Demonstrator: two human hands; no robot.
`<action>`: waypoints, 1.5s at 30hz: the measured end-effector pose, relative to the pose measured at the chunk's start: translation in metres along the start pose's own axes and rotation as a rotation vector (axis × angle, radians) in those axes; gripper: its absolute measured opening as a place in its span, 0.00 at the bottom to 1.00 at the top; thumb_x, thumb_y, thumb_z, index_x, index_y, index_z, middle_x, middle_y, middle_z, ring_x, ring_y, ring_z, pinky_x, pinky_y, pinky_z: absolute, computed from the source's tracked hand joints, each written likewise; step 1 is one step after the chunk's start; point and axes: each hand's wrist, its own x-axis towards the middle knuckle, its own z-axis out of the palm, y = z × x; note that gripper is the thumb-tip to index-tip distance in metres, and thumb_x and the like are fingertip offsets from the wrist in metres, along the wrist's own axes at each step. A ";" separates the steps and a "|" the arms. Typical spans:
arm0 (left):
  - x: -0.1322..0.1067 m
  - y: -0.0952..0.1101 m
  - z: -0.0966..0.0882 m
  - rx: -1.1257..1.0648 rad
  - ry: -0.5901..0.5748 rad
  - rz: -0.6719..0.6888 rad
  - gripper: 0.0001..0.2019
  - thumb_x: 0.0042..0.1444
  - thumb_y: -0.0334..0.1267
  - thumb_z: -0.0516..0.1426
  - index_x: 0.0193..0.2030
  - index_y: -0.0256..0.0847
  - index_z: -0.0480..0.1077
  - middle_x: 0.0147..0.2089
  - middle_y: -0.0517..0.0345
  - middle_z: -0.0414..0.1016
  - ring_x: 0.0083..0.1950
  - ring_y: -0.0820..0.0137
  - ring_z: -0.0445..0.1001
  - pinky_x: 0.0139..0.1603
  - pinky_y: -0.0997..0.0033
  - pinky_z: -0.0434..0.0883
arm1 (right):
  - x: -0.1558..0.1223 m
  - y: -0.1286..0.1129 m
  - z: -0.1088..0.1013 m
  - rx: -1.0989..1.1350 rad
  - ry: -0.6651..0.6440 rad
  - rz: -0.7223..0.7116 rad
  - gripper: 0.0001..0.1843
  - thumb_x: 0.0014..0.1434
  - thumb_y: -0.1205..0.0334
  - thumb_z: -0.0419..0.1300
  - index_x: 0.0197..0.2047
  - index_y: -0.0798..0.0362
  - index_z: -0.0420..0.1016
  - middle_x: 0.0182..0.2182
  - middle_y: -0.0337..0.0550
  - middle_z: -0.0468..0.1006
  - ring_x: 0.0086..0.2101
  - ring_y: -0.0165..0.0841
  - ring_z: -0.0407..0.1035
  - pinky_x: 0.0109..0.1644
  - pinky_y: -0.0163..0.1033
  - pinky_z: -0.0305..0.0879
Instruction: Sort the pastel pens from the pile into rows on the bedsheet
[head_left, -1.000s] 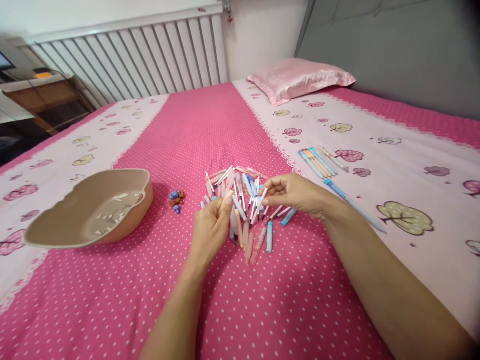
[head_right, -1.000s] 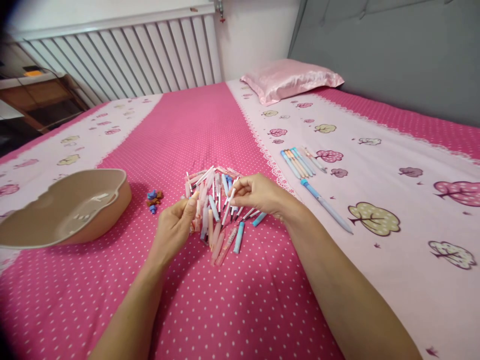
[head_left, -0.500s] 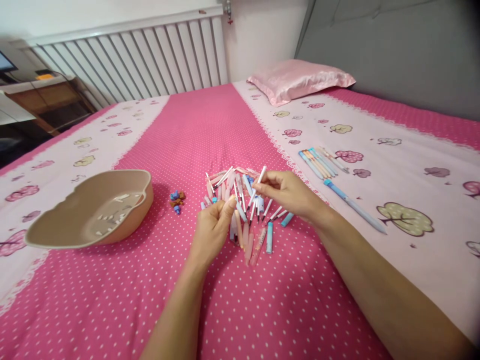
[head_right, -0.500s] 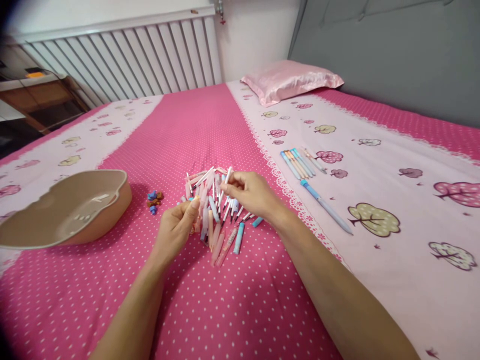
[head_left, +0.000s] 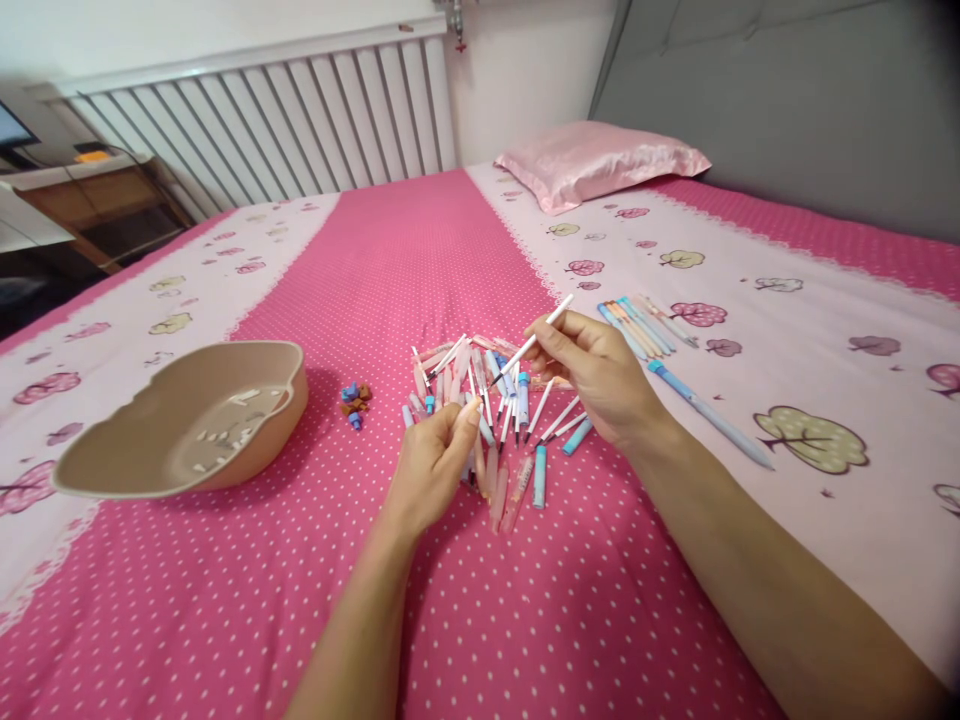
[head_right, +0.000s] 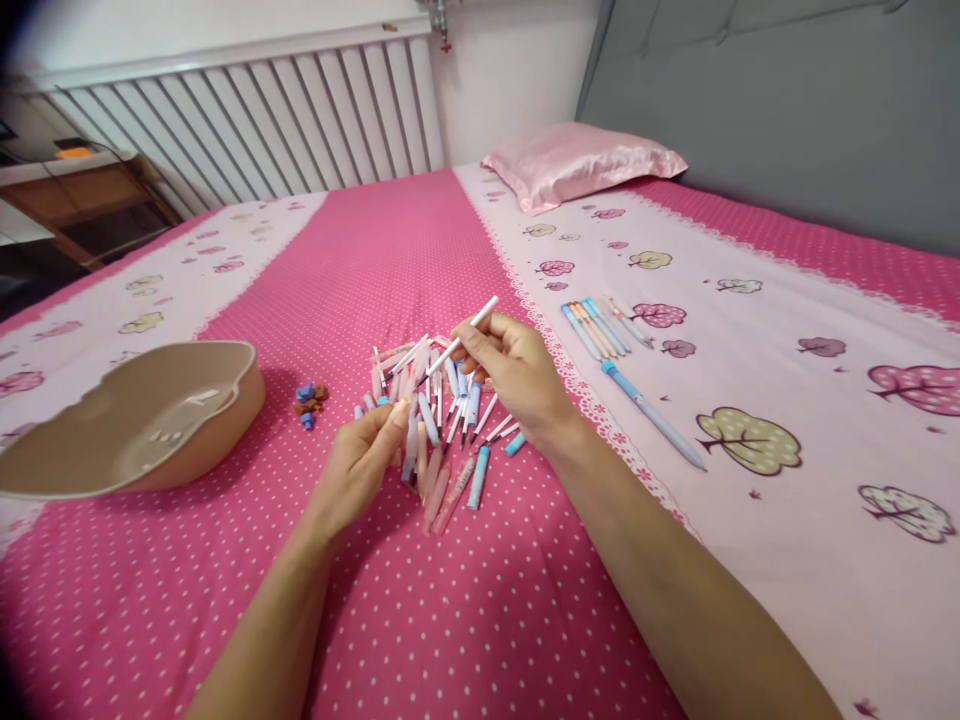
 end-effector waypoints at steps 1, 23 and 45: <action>-0.001 0.000 0.000 -0.015 0.002 -0.003 0.22 0.62 0.54 0.46 0.23 0.40 0.54 0.23 0.64 0.51 0.25 0.75 0.52 0.28 0.71 0.52 | 0.000 0.000 0.000 0.001 -0.004 -0.003 0.13 0.55 0.52 0.64 0.29 0.54 0.71 0.26 0.38 0.74 0.25 0.24 0.65 0.28 0.30 0.63; -0.003 -0.001 0.000 -0.145 0.004 -0.044 0.19 0.61 0.50 0.48 0.24 0.41 0.52 0.24 0.64 0.48 0.25 0.75 0.49 0.26 0.72 0.50 | -0.007 -0.004 0.007 -0.116 -0.079 -0.122 0.13 0.56 0.51 0.63 0.32 0.53 0.72 0.26 0.38 0.74 0.27 0.27 0.68 0.31 0.34 0.67; -0.003 0.005 -0.001 0.010 -0.076 0.093 0.16 0.65 0.49 0.44 0.35 0.40 0.63 0.27 0.62 0.62 0.29 0.70 0.62 0.32 0.70 0.58 | -0.007 0.005 0.008 -0.221 -0.228 -0.147 0.13 0.56 0.52 0.63 0.36 0.53 0.77 0.30 0.40 0.76 0.32 0.30 0.70 0.36 0.37 0.67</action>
